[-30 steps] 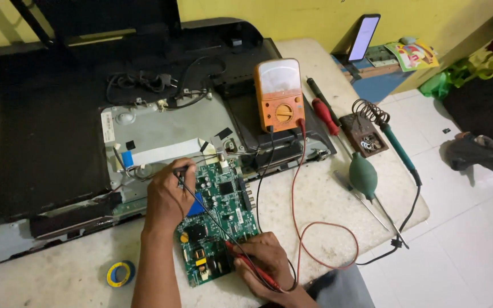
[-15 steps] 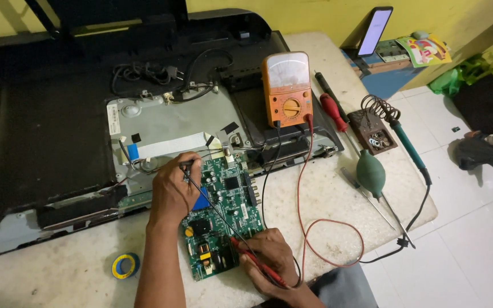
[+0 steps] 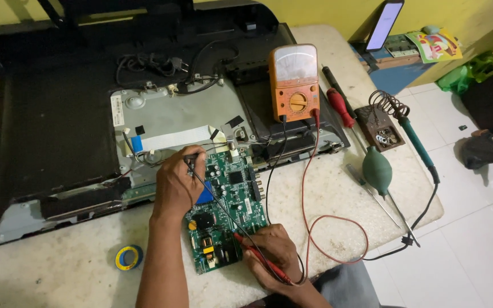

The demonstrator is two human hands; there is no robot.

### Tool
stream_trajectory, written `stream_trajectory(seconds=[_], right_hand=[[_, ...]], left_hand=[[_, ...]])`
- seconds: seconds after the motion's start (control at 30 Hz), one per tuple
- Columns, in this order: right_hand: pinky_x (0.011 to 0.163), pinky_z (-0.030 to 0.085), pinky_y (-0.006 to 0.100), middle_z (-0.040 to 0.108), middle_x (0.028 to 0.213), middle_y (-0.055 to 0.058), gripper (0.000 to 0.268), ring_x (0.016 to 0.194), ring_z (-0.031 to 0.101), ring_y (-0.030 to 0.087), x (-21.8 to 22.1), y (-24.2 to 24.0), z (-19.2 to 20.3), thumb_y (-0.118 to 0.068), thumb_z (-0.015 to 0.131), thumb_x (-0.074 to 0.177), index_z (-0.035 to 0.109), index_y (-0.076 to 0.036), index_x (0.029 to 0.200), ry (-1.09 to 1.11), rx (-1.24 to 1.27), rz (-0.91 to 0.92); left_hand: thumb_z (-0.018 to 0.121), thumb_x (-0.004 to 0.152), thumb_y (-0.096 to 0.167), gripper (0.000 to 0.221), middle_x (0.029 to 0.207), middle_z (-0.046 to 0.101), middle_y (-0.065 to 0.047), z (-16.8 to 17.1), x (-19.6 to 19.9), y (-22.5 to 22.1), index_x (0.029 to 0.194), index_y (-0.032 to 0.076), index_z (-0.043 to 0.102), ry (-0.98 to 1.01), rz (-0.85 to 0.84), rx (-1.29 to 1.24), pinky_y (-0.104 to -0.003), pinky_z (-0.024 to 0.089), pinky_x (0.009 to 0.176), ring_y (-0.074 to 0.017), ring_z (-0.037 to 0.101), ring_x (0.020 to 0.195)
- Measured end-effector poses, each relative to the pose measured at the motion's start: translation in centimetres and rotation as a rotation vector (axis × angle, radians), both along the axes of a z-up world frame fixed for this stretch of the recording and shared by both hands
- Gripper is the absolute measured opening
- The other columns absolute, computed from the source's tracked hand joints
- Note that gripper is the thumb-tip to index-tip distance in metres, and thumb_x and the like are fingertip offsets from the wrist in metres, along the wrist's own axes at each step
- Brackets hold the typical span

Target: Testing a television main board with a multimeter to check for electrical faults.

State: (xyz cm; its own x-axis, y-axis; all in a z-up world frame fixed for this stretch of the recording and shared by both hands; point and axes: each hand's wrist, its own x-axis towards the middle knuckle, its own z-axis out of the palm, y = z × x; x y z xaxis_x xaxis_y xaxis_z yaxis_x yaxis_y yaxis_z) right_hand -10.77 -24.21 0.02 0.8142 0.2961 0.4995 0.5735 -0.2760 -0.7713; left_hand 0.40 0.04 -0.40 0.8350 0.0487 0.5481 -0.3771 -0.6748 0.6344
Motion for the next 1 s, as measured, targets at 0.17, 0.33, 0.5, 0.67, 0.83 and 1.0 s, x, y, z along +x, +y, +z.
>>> stream_trajectory(seconds=[0.17, 0.33, 0.5, 0.67, 0.83, 1.0], right_hand=[[0.082, 0.052, 0.036, 0.074, 0.09, 0.006, 0.016, 0.081, 0.069, 0.023, -0.5, -1.2, -1.2, -0.012, 0.069, 0.089, 0.076, -0.006, 0.102, 0.021, 0.094, 0.089], [0.081, 0.051, 0.035, 0.073, 0.094, 0.01, 0.018, 0.083, 0.065, 0.024, 0.1, -0.6, -0.6, -0.014, 0.064, 0.095, 0.068, -0.001, 0.107, -0.01, -0.003, 0.167], [0.084, 0.052, 0.031, 0.072, 0.097, 0.009, 0.019, 0.093, 0.064, 0.021, -0.1, -0.9, -1.3, -0.012, 0.07, 0.092, 0.073, -0.003, 0.109, 0.011, -0.069, 0.077], [0.081, 0.051, 0.035, 0.07, 0.091, 0.008, 0.014, 0.084, 0.063, 0.02, 0.1, -0.7, -1.9, -0.013, 0.066, 0.092, 0.07, -0.005, 0.102, -0.106, -0.115, 0.06], [0.087, 0.044, 0.04, 0.075, 0.098, 0.008, 0.015, 0.082, 0.069, 0.022, -0.9, 0.9, -1.0, -0.014, 0.067, 0.091, 0.071, -0.005, 0.102, -0.206, -0.198, 0.011], [0.085, 0.045, 0.035, 0.073, 0.087, 0.003, 0.014, 0.073, 0.064, 0.016, -1.0, 1.4, -1.6, -0.019, 0.066, 0.096, 0.07, -0.008, 0.103, -0.066, -0.146, 0.006]], left_hand=[[0.059, 0.106, 0.025, 0.019, 0.09, 0.075, -0.016, -1.0, -0.1, -0.4, 0.108, 0.009, 0.071, -0.024, 0.126, 0.174, -0.053, 0.056, 0.073, -0.0426, 0.072, 0.081], [0.045, 0.112, 0.025, 0.028, 0.085, 0.071, -0.008, 0.2, -0.1, 0.0, 0.107, 0.005, 0.065, -0.078, -0.033, 0.009, -0.033, 0.056, 0.058, -0.0218, 0.067, 0.07], [0.039, 0.114, 0.027, 0.029, 0.08, 0.07, -0.006, -0.4, 0.4, -0.1, 0.108, 0.008, 0.062, -0.04, -0.033, 0.038, -0.03, 0.055, 0.053, -0.0173, 0.065, 0.062], [0.043, 0.113, 0.022, 0.023, 0.081, 0.068, -0.007, 0.0, 0.2, -0.1, 0.109, 0.008, 0.06, -0.099, -0.054, 0.04, -0.035, 0.053, 0.059, -0.0204, 0.065, 0.064], [0.043, 0.114, 0.027, 0.02, 0.082, 0.063, -0.007, -0.8, 0.3, 0.1, 0.112, 0.013, 0.059, -0.065, -0.055, 0.025, -0.044, 0.047, 0.059, -0.0257, 0.06, 0.065], [0.043, 0.113, 0.024, 0.019, 0.082, 0.066, -0.007, -0.4, 0.3, -0.1, 0.111, 0.012, 0.058, -0.091, -0.039, 0.01, -0.037, 0.052, 0.057, -0.0214, 0.063, 0.064]])
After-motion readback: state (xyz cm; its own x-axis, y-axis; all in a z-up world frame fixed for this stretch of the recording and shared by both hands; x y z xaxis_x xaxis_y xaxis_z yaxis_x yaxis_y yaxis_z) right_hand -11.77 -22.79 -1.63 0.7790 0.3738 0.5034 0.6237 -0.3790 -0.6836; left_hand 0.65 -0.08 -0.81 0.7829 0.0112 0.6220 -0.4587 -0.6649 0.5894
